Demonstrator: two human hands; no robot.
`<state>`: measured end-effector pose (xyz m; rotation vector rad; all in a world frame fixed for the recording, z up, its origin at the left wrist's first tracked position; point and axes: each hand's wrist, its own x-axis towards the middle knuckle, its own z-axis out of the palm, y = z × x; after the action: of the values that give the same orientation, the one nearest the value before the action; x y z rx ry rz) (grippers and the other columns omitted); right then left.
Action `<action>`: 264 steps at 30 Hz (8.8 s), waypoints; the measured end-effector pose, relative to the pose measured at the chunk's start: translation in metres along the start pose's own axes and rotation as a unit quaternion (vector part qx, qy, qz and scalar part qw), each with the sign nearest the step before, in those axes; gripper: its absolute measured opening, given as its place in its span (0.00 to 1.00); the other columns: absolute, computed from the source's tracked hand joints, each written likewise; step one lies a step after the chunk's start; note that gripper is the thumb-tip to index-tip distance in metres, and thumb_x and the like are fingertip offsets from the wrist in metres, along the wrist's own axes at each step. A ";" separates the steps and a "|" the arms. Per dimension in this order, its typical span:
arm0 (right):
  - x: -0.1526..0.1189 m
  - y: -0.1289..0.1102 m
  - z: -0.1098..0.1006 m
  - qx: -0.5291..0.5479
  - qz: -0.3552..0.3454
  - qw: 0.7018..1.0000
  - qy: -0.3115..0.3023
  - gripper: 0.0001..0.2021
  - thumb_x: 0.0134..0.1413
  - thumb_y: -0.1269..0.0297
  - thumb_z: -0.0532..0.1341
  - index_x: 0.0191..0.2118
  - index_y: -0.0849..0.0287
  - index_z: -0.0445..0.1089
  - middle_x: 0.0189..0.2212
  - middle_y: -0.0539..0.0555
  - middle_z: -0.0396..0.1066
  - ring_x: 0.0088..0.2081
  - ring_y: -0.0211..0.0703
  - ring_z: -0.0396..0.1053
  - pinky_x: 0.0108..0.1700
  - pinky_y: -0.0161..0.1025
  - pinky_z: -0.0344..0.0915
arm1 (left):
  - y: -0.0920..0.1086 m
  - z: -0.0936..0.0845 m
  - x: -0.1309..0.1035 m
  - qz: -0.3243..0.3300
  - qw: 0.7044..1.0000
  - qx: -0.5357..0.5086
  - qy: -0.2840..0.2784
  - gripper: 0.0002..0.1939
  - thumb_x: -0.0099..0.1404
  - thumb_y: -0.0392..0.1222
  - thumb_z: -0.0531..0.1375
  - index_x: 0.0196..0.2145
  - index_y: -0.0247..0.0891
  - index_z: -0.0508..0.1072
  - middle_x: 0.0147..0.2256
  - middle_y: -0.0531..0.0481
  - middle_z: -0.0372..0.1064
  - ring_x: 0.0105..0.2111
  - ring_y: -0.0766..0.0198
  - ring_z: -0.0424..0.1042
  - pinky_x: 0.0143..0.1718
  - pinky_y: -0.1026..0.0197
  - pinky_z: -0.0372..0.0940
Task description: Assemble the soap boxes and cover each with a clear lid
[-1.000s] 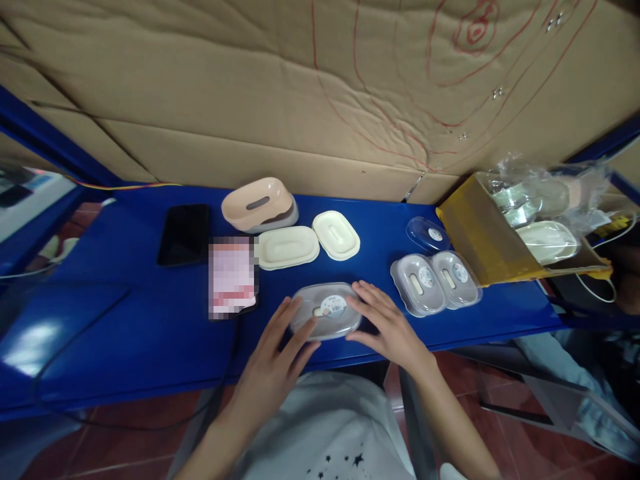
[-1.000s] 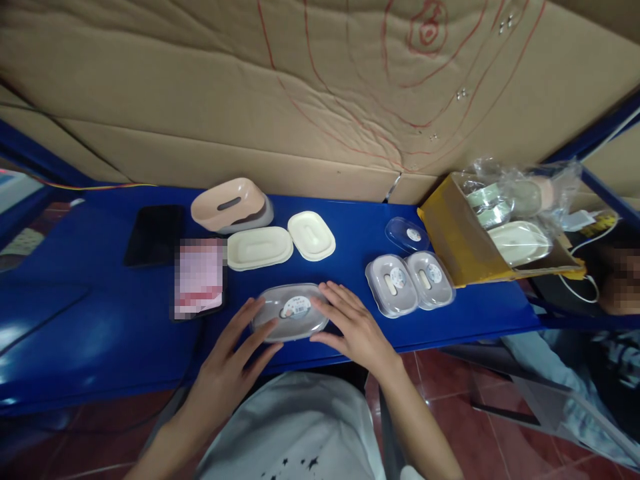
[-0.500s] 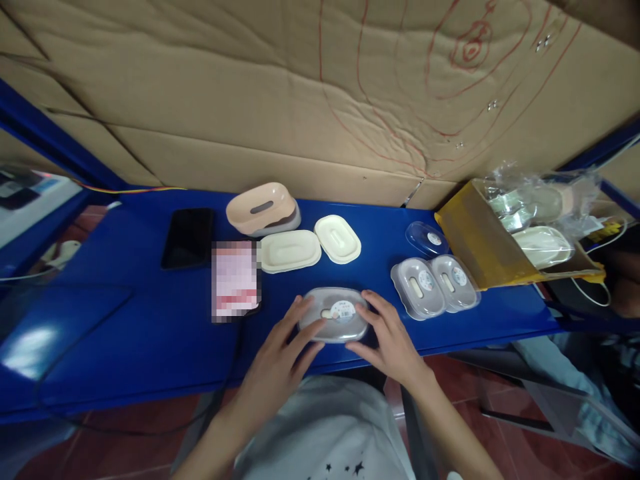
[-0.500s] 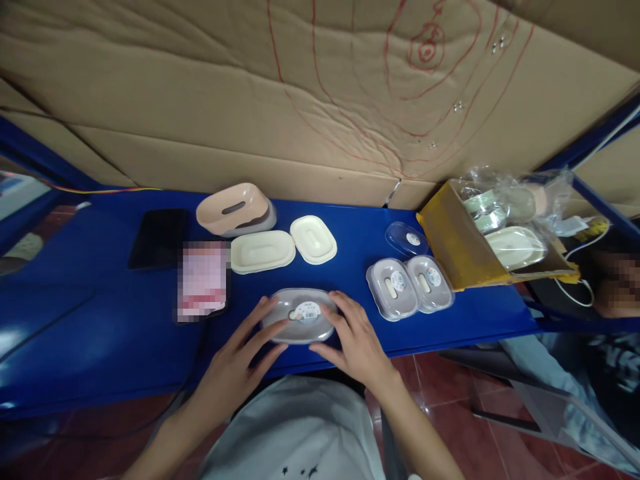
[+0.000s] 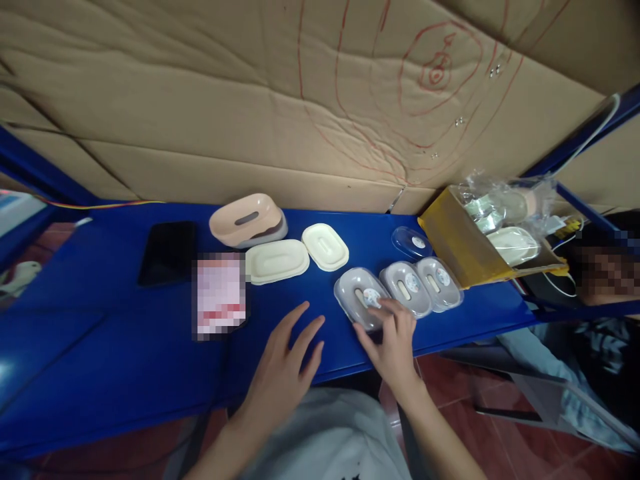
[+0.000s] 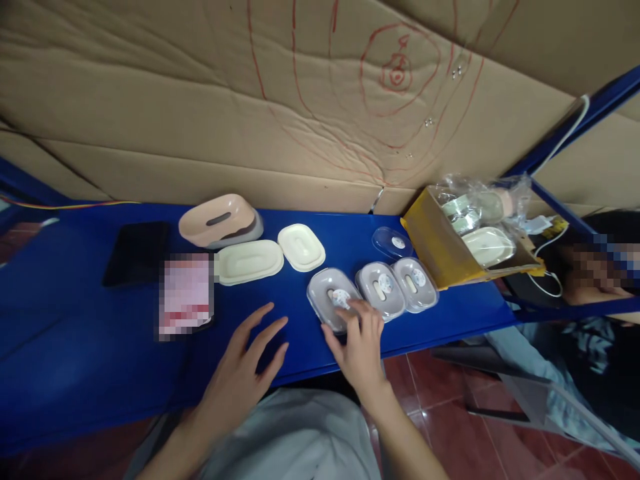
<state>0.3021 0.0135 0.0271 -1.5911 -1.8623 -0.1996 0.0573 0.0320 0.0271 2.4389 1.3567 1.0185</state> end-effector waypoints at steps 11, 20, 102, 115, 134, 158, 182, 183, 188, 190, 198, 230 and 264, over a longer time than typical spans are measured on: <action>0.039 0.017 0.000 -0.069 0.025 0.997 -0.016 0.20 0.75 0.49 0.62 0.61 0.55 0.70 0.60 0.67 0.71 0.63 0.69 0.68 0.61 0.67 0.65 | -0.029 0.002 0.043 -0.052 0.984 0.170 -0.010 0.30 0.80 0.44 0.55 0.74 0.31 0.61 0.70 0.23 0.63 0.70 0.26 0.64 0.64 0.19 0.61; 0.107 -0.009 -0.017 0.034 -0.173 0.974 -0.145 0.22 0.78 0.61 0.58 0.72 0.48 0.66 0.69 0.60 0.69 0.70 0.61 0.66 0.69 0.62 0.64 | -0.008 -0.004 0.010 0.082 0.990 0.077 -0.084 0.23 0.76 0.28 0.54 0.64 0.41 0.73 0.57 0.43 0.78 0.58 0.52 0.77 0.71 0.37 0.61; 0.067 -0.016 -0.022 0.150 -0.234 0.915 -0.293 0.40 0.66 0.59 0.70 0.78 0.50 0.56 0.75 0.58 0.61 0.75 0.58 0.61 0.73 0.60 0.68 | -0.026 -0.025 -0.025 -0.108 0.980 -0.161 -0.051 0.29 0.75 0.38 0.63 0.69 0.46 0.58 0.72 0.35 0.63 0.69 0.47 0.69 0.65 0.39 0.73; 0.048 -0.023 0.001 0.110 -0.257 0.930 -0.237 0.35 0.68 0.57 0.67 0.76 0.54 0.60 0.74 0.63 0.62 0.74 0.63 0.59 0.70 0.63 0.68 | -0.032 -0.021 -0.030 -0.128 0.975 -0.166 -0.077 0.35 0.77 0.44 0.64 0.74 0.49 0.54 0.73 0.39 0.62 0.71 0.49 0.67 0.68 0.41 0.70; -0.011 -0.023 0.010 0.031 0.019 0.999 0.029 0.16 0.72 0.55 0.65 0.59 0.52 0.68 0.61 0.65 0.73 0.63 0.66 0.70 0.61 0.63 0.62 | -0.034 0.026 0.114 0.051 0.980 0.132 -0.143 0.29 0.75 0.25 0.50 0.70 0.33 0.66 0.72 0.31 0.63 0.73 0.41 0.63 0.71 0.33 0.62; 0.113 -0.006 0.043 -0.024 -0.125 0.989 -0.076 0.41 0.64 0.83 0.51 0.80 0.56 0.50 0.79 0.65 0.52 0.79 0.64 0.49 0.75 0.70 0.54 | 0.005 -0.017 -0.011 0.108 0.983 0.058 -0.138 0.21 0.75 0.25 0.55 0.59 0.40 0.74 0.50 0.43 0.79 0.49 0.49 0.78 0.51 0.45 0.74; 0.102 -0.032 0.028 0.204 -0.227 0.947 -0.098 0.07 0.76 0.67 0.62 0.53 0.56 0.75 0.48 0.57 0.81 0.55 0.49 0.78 0.60 0.50 0.70 | -0.017 -0.029 -0.043 0.021 0.998 0.050 0.031 0.14 0.81 0.41 0.59 0.61 0.40 0.72 0.63 0.35 0.70 0.58 0.46 0.76 0.54 0.42 0.78; 0.085 -0.031 0.018 0.213 -0.219 0.946 -0.105 0.07 0.76 0.68 0.62 0.54 0.56 0.75 0.48 0.57 0.81 0.55 0.49 0.78 0.60 0.51 0.71 | -0.017 -0.027 -0.044 0.005 0.998 0.045 0.051 0.16 0.81 0.44 0.60 0.62 0.40 0.71 0.64 0.34 0.67 0.57 0.47 0.76 0.53 0.44 0.80; 0.025 -0.031 -0.011 0.205 -0.215 0.945 -0.136 0.11 0.76 0.73 0.58 0.56 0.58 0.74 0.48 0.57 0.79 0.54 0.46 0.78 0.69 0.53 0.70 | -0.012 -0.022 -0.043 -0.042 0.994 0.048 0.091 0.23 0.79 0.49 0.63 0.66 0.41 0.68 0.67 0.32 0.62 0.53 0.48 0.78 0.49 0.45 0.82; 0.012 -0.031 -0.012 0.173 -0.233 0.947 -0.136 0.13 0.76 0.73 0.58 0.58 0.59 0.74 0.47 0.57 0.79 0.54 0.46 0.77 0.70 0.54 0.70 | -0.012 -0.023 -0.041 -0.027 0.995 0.055 0.073 0.21 0.78 0.47 0.64 0.64 0.41 0.70 0.67 0.33 0.64 0.58 0.43 0.75 0.53 0.40 0.80; 0.018 -0.021 -0.012 0.133 -0.280 0.935 -0.169 0.13 0.76 0.70 0.60 0.59 0.58 0.76 0.48 0.57 0.82 0.55 0.48 0.78 0.69 0.57 0.69 | -0.016 -0.020 -0.041 0.038 0.997 0.067 0.027 0.15 0.78 0.40 0.64 0.60 0.40 0.75 0.65 0.37 0.69 0.63 0.43 0.72 0.58 0.42 0.78; 0.096 -0.018 0.001 0.251 -0.255 0.858 -0.368 0.32 0.60 0.63 0.72 0.68 0.52 0.66 0.75 0.62 0.60 0.77 0.57 0.55 0.74 0.59 0.63 | -0.028 -0.022 -0.045 -0.121 0.980 -0.155 -0.023 0.40 0.75 0.42 0.65 0.76 0.49 0.51 0.72 0.35 0.62 0.70 0.44 0.68 0.68 0.36 0.69; 0.015 -0.021 0.027 0.039 -0.149 0.988 -0.016 0.24 0.72 0.72 0.61 0.68 0.47 0.66 0.58 0.62 0.70 0.64 0.59 0.69 0.70 0.65 0.57 | -0.012 -0.007 -0.041 -0.114 0.989 0.033 0.086 0.27 0.79 0.41 0.61 0.71 0.45 0.62 0.68 0.36 0.65 0.62 0.46 0.76 0.55 0.48 0.79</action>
<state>0.2719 0.0349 0.0215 -1.2653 -2.1012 -0.2306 0.0298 0.0046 0.0069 2.2153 1.7052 1.1613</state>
